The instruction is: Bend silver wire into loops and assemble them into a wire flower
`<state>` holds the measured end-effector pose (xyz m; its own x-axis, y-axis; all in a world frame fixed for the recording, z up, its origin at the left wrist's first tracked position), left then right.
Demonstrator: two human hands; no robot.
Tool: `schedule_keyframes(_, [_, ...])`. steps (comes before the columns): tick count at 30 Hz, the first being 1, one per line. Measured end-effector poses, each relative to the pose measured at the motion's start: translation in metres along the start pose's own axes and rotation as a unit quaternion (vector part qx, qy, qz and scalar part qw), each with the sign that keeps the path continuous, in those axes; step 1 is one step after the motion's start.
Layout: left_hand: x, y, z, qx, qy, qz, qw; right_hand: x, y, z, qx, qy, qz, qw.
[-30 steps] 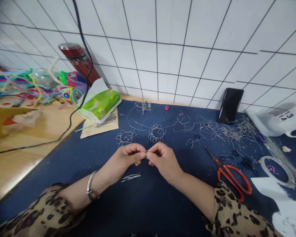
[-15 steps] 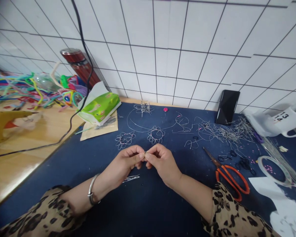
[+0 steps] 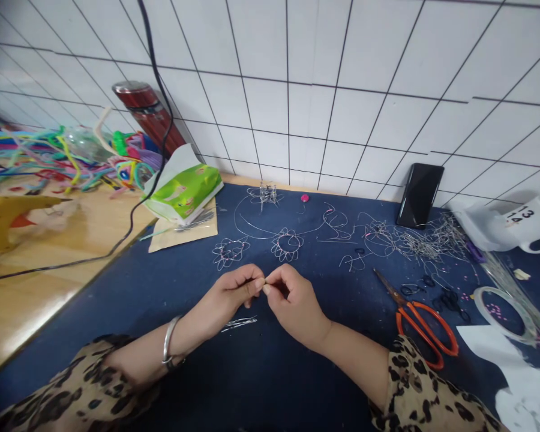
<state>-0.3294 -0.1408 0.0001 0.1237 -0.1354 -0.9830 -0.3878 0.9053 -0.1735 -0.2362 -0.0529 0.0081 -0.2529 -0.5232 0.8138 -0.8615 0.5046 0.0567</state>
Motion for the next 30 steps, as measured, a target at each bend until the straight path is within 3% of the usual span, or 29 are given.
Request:
schedule_keyframes(4, [-0.013, 0.004, -0.014, 0.066, 0.078, 0.006, 0.995, 0.000, 0.003, 0.000, 0.028, -0.006, 0.001, 1.000])
schedule_keyframes(7, [-0.026, 0.006, -0.037, 0.065, 0.187, 0.030, 0.980, 0.000, 0.005, -0.002, 0.037, -0.034, 0.003, 0.999])
schedule_keyframes(11, [-0.026, 0.008, -0.054, 0.098, 0.279, 0.024, 0.955, 0.004, 0.003, 0.006, 0.082, -0.118, -0.062, 0.988])
schedule_keyframes(15, [-0.021, 0.009, -0.054, 0.126, 0.357, 0.041, 0.925, 0.010, -0.006, 0.022, 0.143, -0.203, -0.172, 0.953])
schedule_keyframes(18, [-0.019, 0.009, -0.052, 0.133, 0.372, 0.051, 0.917, 0.011, -0.012, 0.030, 0.158, -0.270, -0.224, 0.923])
schedule_keyframes(23, [-0.017, 0.008, -0.051, 0.108, 0.397, 0.067, 0.909, 0.011, -0.015, 0.034, 0.154, -0.326, -0.252, 0.898])
schedule_keyframes(30, [-0.015, 0.005, -0.046, 0.052, 0.506, 0.081, 0.857, 0.012, -0.016, 0.038, 0.155, -0.379, -0.263, 0.874])
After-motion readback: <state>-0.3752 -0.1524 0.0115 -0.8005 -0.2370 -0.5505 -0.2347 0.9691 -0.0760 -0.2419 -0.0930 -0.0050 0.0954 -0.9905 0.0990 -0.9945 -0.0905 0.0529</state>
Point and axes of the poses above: each hand's wrist, its own y-axis towards the middle knuckle, its own z-axis out of the palm, x = y × z, the point moved 5 cm from there along y, towards the middle knuckle, and after that the axes turned 14 degrees about -y, right-handed, at the moved point
